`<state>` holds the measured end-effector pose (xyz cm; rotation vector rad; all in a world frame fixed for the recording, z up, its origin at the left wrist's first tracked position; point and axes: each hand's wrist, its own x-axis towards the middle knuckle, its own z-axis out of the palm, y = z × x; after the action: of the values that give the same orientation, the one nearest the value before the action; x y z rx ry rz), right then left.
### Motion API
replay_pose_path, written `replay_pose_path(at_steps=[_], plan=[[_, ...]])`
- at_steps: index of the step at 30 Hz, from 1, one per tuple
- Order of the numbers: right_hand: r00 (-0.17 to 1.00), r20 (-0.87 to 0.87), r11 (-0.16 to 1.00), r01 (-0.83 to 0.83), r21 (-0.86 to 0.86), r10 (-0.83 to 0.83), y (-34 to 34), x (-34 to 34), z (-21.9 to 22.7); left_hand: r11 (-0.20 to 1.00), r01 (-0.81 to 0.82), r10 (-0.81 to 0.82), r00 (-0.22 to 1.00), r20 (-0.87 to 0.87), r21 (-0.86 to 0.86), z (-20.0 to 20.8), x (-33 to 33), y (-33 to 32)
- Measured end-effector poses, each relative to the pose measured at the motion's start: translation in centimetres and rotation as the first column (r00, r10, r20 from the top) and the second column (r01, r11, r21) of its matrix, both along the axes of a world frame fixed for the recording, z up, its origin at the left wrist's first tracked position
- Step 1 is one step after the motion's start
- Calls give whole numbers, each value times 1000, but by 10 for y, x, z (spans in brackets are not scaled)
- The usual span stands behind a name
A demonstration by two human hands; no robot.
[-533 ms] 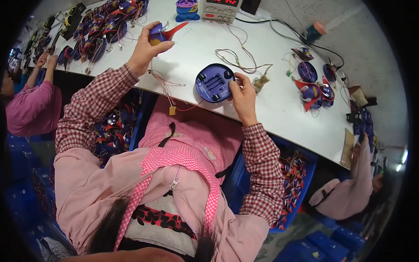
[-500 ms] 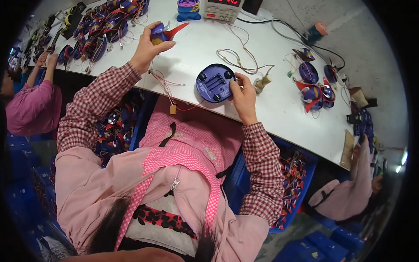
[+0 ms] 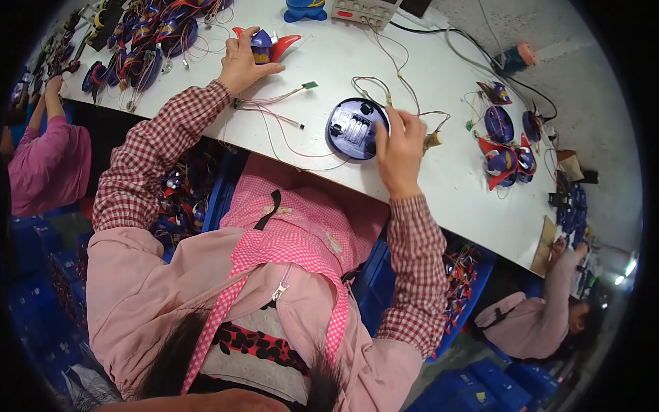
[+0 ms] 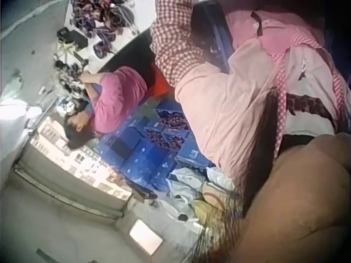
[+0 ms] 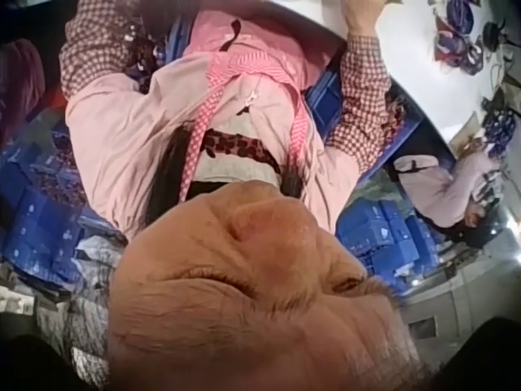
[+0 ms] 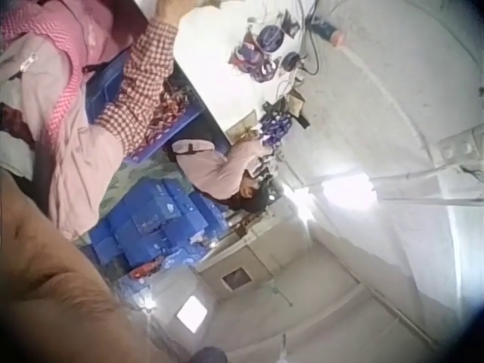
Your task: Assembling and testing electronic toy components on a factory production line.
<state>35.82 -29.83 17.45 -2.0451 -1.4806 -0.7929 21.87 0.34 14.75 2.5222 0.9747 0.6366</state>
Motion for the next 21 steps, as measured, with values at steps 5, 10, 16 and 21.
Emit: replay_pose_path(at_steps=[5,10,16,21], plan=[[958,-277,986,-27,165,73,-45,-18,5,960,187,-162,978,132,-210,16,-16,11],[787,-605,909,333,250,-121,-50,23,1,949,140,-194,966,171,283,14,-32,5],[548,-836,973,174,150,31,-45,55,-10,798,576,-522,807,275,-178,34,-9,-87],[277,-919,938,123,325,282,-13,24,38,835,513,-546,817,187,199,18,47,-101]])
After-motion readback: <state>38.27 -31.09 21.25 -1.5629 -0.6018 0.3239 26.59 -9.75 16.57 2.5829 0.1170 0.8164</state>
